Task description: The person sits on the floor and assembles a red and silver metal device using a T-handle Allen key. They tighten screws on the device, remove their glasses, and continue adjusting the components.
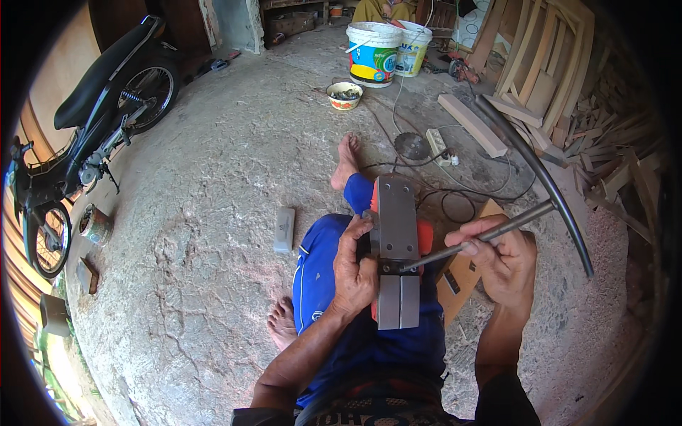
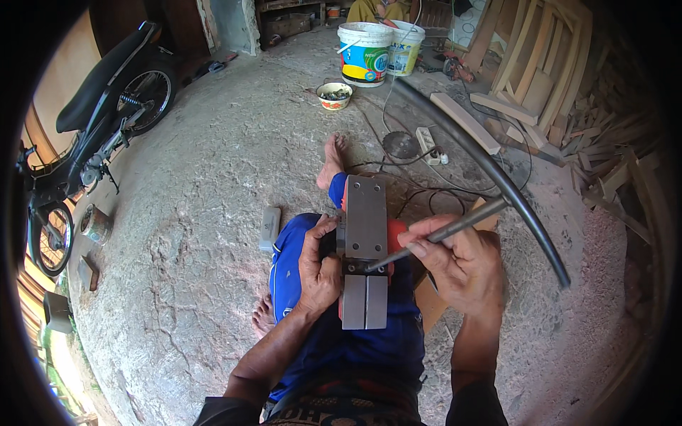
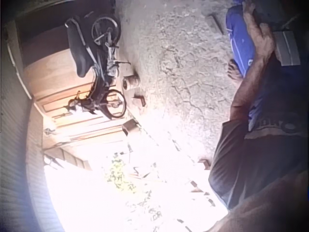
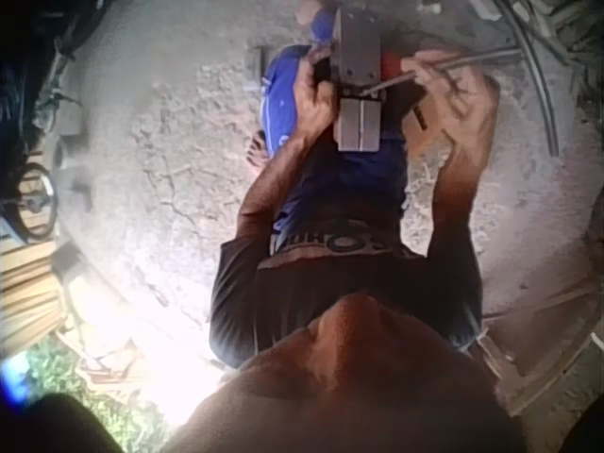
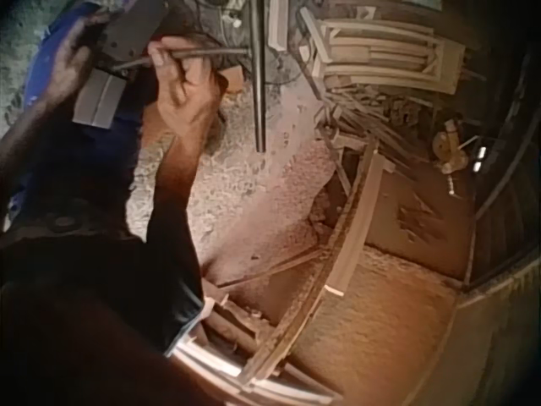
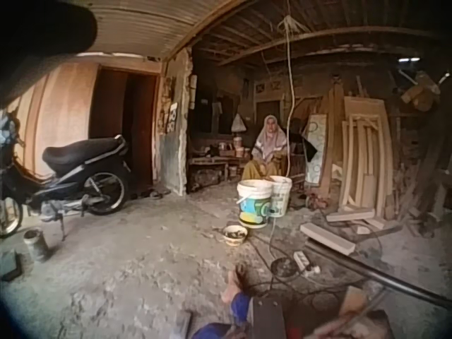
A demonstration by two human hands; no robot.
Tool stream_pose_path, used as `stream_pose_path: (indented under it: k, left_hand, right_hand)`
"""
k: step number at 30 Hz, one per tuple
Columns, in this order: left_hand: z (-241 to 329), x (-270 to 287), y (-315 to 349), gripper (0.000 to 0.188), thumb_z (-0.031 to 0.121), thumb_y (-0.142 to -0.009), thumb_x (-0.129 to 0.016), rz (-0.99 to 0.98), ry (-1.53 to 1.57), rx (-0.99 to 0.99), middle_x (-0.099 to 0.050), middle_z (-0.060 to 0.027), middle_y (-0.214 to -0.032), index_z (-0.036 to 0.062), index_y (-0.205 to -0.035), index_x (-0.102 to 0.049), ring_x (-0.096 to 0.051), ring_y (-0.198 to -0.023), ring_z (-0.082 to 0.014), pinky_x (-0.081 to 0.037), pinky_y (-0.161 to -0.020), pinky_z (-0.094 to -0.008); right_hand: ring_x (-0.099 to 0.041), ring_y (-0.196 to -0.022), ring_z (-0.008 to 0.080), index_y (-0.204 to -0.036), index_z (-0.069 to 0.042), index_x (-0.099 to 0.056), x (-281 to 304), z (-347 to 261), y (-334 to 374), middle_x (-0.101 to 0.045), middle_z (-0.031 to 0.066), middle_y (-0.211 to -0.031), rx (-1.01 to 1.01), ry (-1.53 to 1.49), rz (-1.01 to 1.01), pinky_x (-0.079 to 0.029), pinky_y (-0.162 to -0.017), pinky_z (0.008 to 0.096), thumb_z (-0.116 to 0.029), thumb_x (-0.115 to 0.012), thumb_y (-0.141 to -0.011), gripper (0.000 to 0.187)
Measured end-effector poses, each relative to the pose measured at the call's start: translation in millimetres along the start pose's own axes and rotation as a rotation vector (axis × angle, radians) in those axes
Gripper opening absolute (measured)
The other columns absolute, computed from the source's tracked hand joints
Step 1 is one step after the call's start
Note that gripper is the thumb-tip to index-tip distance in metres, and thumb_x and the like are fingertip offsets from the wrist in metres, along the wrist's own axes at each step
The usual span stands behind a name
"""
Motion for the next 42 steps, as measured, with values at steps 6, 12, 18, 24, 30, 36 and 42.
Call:
stream_pose_path:
  k: [6,12,18,24,30,36,42]
  left_hand:
    - [1.6,-0.9,-1.9,0.063,-0.017,-0.076,-0.038,-0.004,0.029,-0.004,-0.054,-0.0252,-0.147,0.0,-0.136,-0.053,-0.043,-0.148,-0.0383,-0.031,-0.123,-0.0448]
    - [4.4,-1.3,-2.2,0.065,-0.017,-0.075,-0.036,-0.006,0.057,0.01,-0.054,-0.0241,-0.147,-0.0001,-0.135,-0.053,-0.043,-0.147,-0.0369,-0.03,-0.124,-0.0448]
    - [2.6,0.1,-0.8,0.059,-0.014,-0.08,-0.035,0.008,0.05,-0.002,-0.056,-0.02,-0.142,-0.0023,-0.135,-0.053,-0.044,-0.146,-0.0316,-0.029,-0.124,-0.0436]
    - [0.7,-2.1,-0.7,0.064,-0.017,-0.075,-0.037,-0.001,0.041,0.005,-0.055,-0.0236,-0.146,0.0004,-0.135,-0.053,-0.043,-0.148,-0.0378,-0.029,-0.124,-0.0451]
    - [5.7,-1.0,-1.4,0.064,-0.017,-0.076,-0.038,0.005,0.091,0.011,-0.055,-0.0233,-0.146,0.0006,-0.135,-0.053,-0.044,-0.147,-0.0373,-0.03,-0.124,-0.0449]
    - [3.4,-0.6,-0.6,0.06,-0.015,-0.079,-0.035,0.013,0.06,0.024,-0.055,-0.0211,-0.142,-0.0027,-0.135,-0.053,-0.043,-0.146,-0.0321,-0.029,-0.124,-0.0434]
    - [5.0,-1.8,-1.7,0.061,-0.013,-0.078,-0.035,-0.004,0.028,0.008,-0.056,-0.0222,-0.142,-0.0036,-0.136,-0.052,-0.041,-0.148,-0.0349,-0.028,-0.125,-0.0445]
  right_hand:
    - [-0.056,-0.061,0.0032,-0.082,-0.004,-0.051,-24.0,11.9,-10.5,-0.058,0.0006,-0.069,0.239,0.267,0.207,-0.044,-0.053,0.0216,-0.009,-0.084,-0.089,0.035]
    - [-0.069,-0.091,0.0175,-0.123,-0.001,-0.047,-22.6,10.4,-8.0,-0.064,0.0121,-0.103,-0.042,-0.186,-0.005,-0.06,-0.086,0.0332,-0.006,-0.068,-0.099,0.032]
    - [-0.073,-0.103,0.0212,-0.123,0.004,-0.054,10.9,12.5,5.8,-0.072,0.0183,-0.11,-0.031,-0.034,-0.196,-0.061,-0.088,0.0308,0.002,-0.061,-0.101,0.023]
    - [-0.074,-0.091,0.0151,-0.11,0.004,-0.062,-12.0,28.6,5.3,-0.074,0.0138,-0.098,-0.001,-0.068,0.108,-0.06,-0.078,0.0264,-0.005,-0.073,-0.097,0.019]
    - [-0.073,-0.103,0.0204,-0.114,0.003,-0.056,-20.6,9.8,-1.2,-0.071,0.0153,-0.106,-0.073,-0.173,0.024,-0.06,-0.087,0.0308,-0.002,-0.066,-0.1,0.018]
    - [-0.074,-0.106,0.0247,-0.12,0.006,-0.057,0.9,2.2,7.9,-0.071,0.0187,-0.111,-0.036,-0.079,-0.165,-0.062,-0.089,0.0319,0.002,-0.058,-0.103,0.018]
    - [-0.075,-0.097,0.0206,-0.11,0.006,-0.061,-11.3,13.5,7.0,-0.074,0.0165,-0.1,-0.015,-0.042,0.013,-0.062,-0.085,0.0308,-0.001,-0.065,-0.1,0.013]
Point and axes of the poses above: each hand's wrist, its own y-axis away from the middle knuckle, its own x-axis out of the back of the hand, z = x × y, the point moved 2 cm from there along -y, towards the middle knuckle
